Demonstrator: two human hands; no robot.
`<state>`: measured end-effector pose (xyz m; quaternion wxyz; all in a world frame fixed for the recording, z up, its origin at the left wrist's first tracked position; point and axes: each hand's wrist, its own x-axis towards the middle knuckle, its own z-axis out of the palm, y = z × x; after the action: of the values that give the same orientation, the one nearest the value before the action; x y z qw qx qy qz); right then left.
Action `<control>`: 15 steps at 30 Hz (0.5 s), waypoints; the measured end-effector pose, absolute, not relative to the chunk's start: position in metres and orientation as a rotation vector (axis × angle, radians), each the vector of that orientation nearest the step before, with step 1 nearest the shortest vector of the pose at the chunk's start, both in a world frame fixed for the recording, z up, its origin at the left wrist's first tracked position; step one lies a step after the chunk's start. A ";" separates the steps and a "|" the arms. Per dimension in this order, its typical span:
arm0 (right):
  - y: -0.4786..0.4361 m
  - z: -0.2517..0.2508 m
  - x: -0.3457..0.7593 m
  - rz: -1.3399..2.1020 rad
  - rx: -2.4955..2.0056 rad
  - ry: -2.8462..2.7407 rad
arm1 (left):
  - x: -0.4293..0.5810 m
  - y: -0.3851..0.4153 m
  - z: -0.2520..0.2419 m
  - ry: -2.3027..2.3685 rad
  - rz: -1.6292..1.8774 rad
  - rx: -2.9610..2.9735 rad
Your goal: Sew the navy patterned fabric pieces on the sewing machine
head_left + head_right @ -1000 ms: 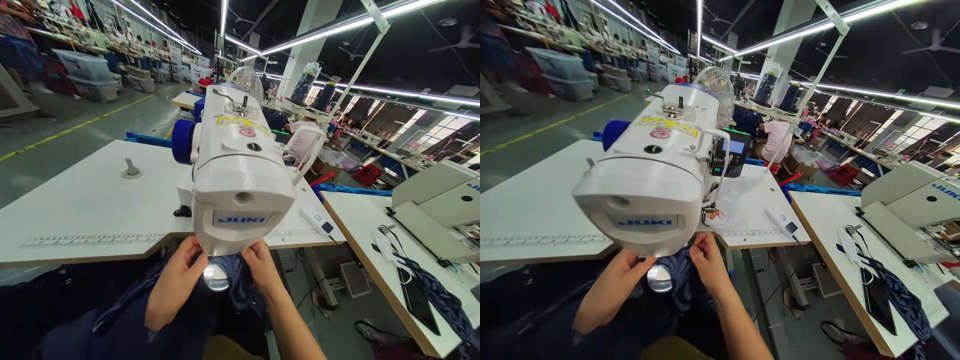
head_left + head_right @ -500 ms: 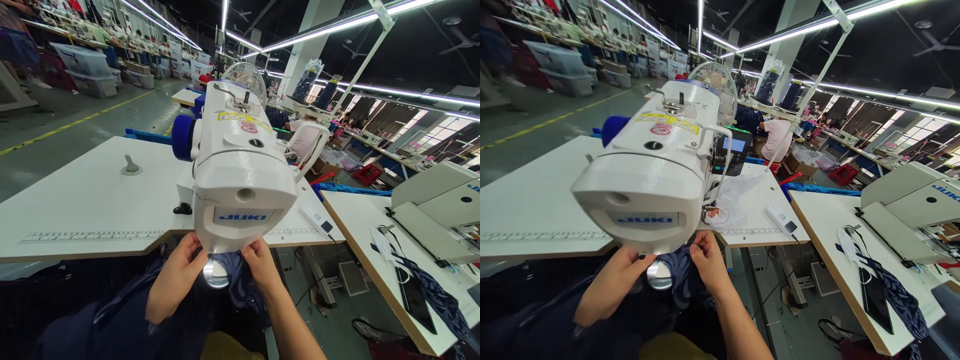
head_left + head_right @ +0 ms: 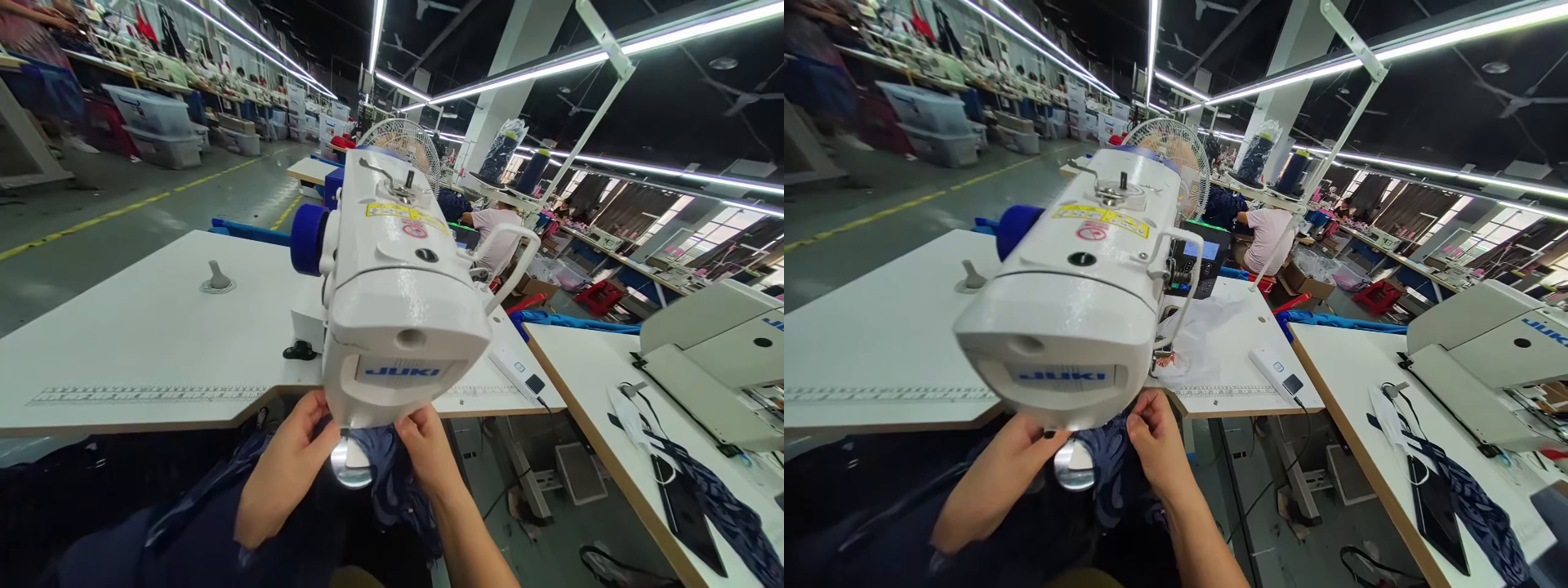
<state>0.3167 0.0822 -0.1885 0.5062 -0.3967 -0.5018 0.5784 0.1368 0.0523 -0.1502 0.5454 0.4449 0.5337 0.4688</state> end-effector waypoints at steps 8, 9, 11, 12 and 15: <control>0.082 -0.191 0.318 1.364 -0.975 -1.219 | 0.135 0.054 -0.156 1.291 1.136 1.131; 0.080 -0.189 0.317 1.346 -0.977 -1.232 | 0.136 0.053 -0.157 1.295 1.155 1.152; 0.077 -0.187 0.316 1.304 -1.000 -1.236 | 0.137 0.049 -0.160 1.293 1.199 1.194; 0.077 -0.187 0.315 1.283 -1.017 -1.222 | 0.138 0.048 -0.161 1.274 1.219 1.216; 0.080 -0.193 0.313 1.245 -1.053 -1.180 | 0.138 0.045 -0.162 1.340 1.254 1.217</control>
<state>0.3129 0.0795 -0.1930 0.5350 -0.4421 -0.4953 0.5225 0.1378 0.0452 -0.1625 0.4525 0.4929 0.5426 0.5079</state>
